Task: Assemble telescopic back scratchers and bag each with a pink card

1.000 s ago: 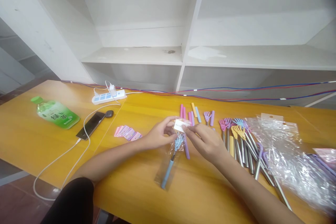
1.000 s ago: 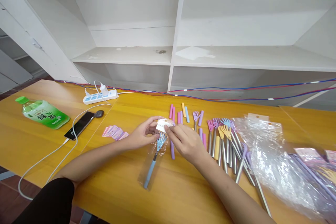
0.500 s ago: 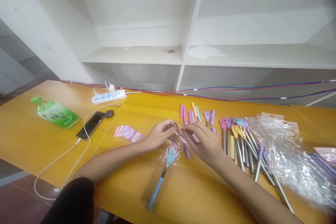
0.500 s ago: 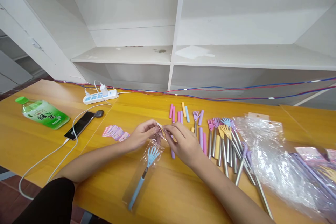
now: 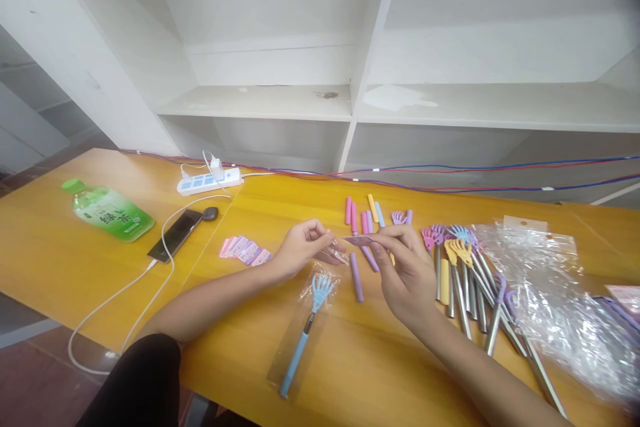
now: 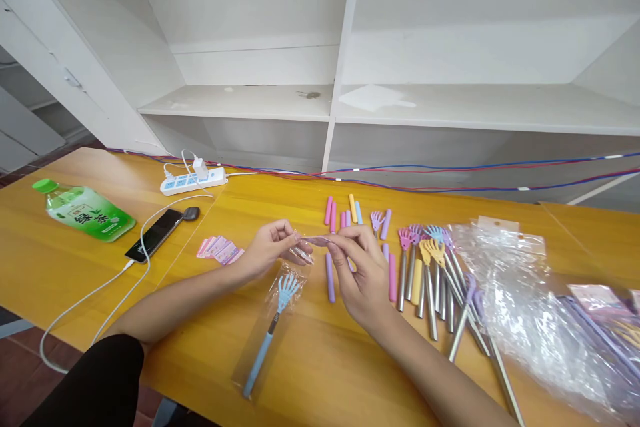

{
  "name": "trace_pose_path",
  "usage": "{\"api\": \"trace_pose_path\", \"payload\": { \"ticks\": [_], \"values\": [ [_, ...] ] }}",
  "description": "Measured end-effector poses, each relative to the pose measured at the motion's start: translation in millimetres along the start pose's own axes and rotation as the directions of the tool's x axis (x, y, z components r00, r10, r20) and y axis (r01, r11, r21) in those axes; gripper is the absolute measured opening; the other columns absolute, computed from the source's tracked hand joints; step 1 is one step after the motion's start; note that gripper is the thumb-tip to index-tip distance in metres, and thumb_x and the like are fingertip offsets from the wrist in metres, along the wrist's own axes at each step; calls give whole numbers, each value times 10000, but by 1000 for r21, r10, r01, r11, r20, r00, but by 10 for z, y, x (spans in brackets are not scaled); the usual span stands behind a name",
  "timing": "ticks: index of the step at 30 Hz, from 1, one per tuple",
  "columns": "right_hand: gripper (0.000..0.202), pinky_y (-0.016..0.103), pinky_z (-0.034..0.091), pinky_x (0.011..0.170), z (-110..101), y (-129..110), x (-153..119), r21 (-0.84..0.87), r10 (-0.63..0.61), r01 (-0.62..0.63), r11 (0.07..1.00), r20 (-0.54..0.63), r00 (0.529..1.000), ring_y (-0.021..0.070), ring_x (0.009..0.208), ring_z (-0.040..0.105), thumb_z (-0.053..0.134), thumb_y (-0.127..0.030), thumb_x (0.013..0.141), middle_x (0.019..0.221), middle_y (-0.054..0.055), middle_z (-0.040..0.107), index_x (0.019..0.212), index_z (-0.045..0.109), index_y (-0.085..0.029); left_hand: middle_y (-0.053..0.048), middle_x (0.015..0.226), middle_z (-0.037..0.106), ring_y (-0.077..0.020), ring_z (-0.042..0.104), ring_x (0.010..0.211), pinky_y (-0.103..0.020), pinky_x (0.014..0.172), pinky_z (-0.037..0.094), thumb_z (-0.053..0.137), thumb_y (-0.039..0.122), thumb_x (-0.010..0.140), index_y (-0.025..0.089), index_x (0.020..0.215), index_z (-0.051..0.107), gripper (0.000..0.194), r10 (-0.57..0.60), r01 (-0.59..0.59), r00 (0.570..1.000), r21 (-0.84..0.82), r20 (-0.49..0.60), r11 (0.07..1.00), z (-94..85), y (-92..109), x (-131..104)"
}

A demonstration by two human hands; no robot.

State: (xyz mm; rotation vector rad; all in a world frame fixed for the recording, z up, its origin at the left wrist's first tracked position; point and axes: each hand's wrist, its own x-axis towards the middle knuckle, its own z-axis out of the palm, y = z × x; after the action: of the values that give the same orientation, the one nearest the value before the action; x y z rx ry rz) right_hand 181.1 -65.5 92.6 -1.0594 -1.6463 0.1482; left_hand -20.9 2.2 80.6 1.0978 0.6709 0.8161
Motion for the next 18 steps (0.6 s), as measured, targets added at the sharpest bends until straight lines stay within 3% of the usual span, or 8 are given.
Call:
{"api": "trace_pose_path", "payload": {
  "ticks": [4, 9, 15, 18],
  "values": [
    [72, 321, 560, 716, 65, 30, -90, 186, 122, -122, 975, 7, 992, 165, 837, 647, 652, -236, 1006, 955, 55, 634, 1077, 665, -236, -106, 878, 796, -244, 802, 751, -412, 784, 658, 834, 510, 837, 159, 859, 512, 477, 18, -18, 1000, -33, 3, 999, 1, 5, 6],
    [165, 330, 624, 787, 166, 152, -141, 262, 319, -337, 904, 112, 941, 166, 866, 691, 679, -358, 997, 996, 52, 639, 1058, 600, -227, -106, 842, 801, -270, 807, 778, -468, 839, 648, 810, 553, 849, 183, 924, 488, 496, 7, -3, 999, -76, 46, 997, 37, 55, -16],
    [294, 298, 624, 727, 154, 127, -85, 432, 396, -406, 805, 119, 911, 149, 801, 679, 708, -403, 975, 958, 36, 617, 1155, 549, -235, -130, 889, 804, -267, 808, 824, -437, 837, 646, 822, 532, 844, 171, 897, 503, 485, 12, -10, 1000, -89, 25, 996, 34, 77, -23],
    [287, 286, 618, 702, 145, 94, -79, 439, 412, -418, 796, 113, 904, 144, 775, 673, 695, -407, 984, 933, 30, 610, 1151, 536, -235, -114, 868, 796, -255, 806, 805, -419, 826, 648, 832, 513, 840, 170, 873, 499, 480, 2, -1, 1000, -107, 16, 994, 36, 83, -23]
  ]
}}
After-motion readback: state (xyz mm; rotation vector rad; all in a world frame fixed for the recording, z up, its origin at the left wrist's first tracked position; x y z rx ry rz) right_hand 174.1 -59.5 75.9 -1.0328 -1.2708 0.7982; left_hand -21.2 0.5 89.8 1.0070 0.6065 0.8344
